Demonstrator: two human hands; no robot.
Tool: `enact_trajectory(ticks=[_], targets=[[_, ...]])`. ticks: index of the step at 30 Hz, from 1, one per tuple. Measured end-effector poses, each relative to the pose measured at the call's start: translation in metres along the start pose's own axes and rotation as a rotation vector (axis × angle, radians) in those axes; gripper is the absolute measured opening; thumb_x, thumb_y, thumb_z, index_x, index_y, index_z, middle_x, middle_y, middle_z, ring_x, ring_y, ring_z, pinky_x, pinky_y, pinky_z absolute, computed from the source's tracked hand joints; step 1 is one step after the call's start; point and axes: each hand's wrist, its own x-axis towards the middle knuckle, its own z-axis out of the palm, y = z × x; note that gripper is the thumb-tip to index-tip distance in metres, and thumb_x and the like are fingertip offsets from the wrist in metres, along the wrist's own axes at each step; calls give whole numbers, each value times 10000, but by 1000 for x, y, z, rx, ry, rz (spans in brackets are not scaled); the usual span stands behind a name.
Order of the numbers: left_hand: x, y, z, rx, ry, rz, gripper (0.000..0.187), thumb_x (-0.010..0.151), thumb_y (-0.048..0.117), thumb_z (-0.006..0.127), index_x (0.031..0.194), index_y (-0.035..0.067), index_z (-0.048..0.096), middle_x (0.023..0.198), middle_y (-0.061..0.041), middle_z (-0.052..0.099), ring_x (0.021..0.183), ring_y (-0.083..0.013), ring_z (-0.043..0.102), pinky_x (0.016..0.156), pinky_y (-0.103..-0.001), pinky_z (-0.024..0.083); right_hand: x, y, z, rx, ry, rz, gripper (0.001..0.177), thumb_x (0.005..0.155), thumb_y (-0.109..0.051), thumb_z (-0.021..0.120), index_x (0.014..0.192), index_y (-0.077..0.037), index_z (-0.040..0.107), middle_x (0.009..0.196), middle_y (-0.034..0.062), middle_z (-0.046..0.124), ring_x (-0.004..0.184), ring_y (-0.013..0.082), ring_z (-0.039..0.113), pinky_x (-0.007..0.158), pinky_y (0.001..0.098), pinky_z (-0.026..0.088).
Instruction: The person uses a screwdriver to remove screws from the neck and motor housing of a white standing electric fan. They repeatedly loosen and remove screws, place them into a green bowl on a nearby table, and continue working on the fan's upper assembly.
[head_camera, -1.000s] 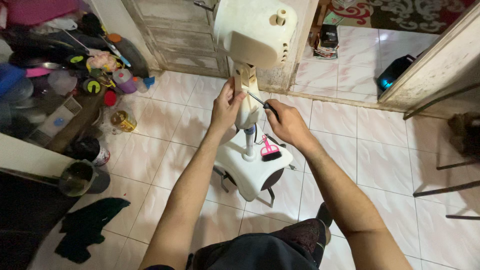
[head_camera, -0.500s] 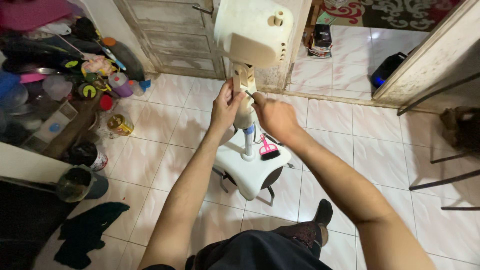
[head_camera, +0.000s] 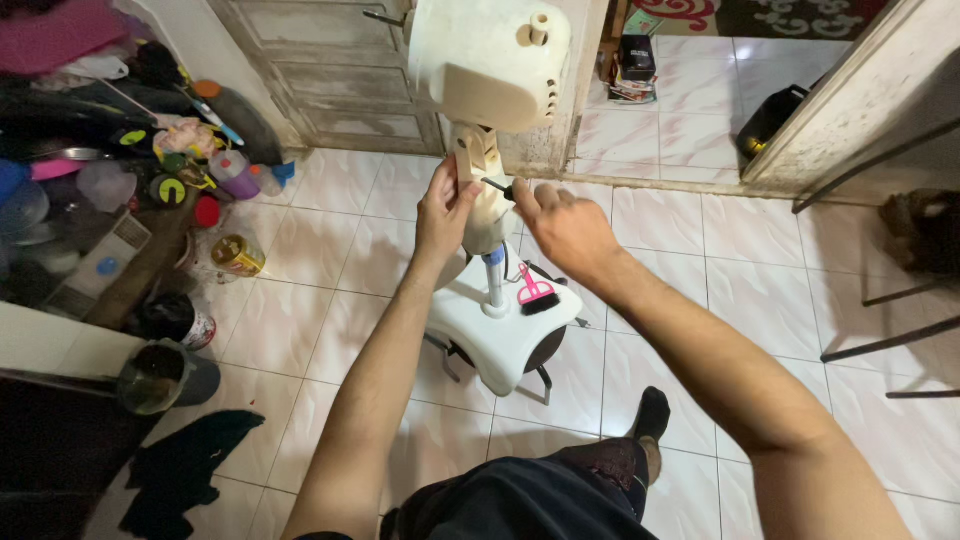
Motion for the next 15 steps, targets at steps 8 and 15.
enact_trajectory(ticks=[8, 15], targets=[[-2, 2, -2, -25, -6, 31, 573, 1063, 136, 628, 1539, -51, 369, 1469, -192, 578, 1356, -233, 581, 1128, -341, 473, 19, 5, 11, 1379, -449, 980, 348, 1072, -386, 456, 1119, -56, 554, 597, -53, 385, 430, 66, 304, 364, 240, 240], [1, 8, 2, -37, -16, 8, 578, 1042, 125, 646, 1522, -46, 374, 1460, -195, 576, 1327, -231, 596, 1095, -336, 493, 6, 0, 0, -31, -19, -69, 176, 1031, -182, 539, 1124, -35, 511, 789, 66, 526, 620, 231, 564, 520, 346, 468]])
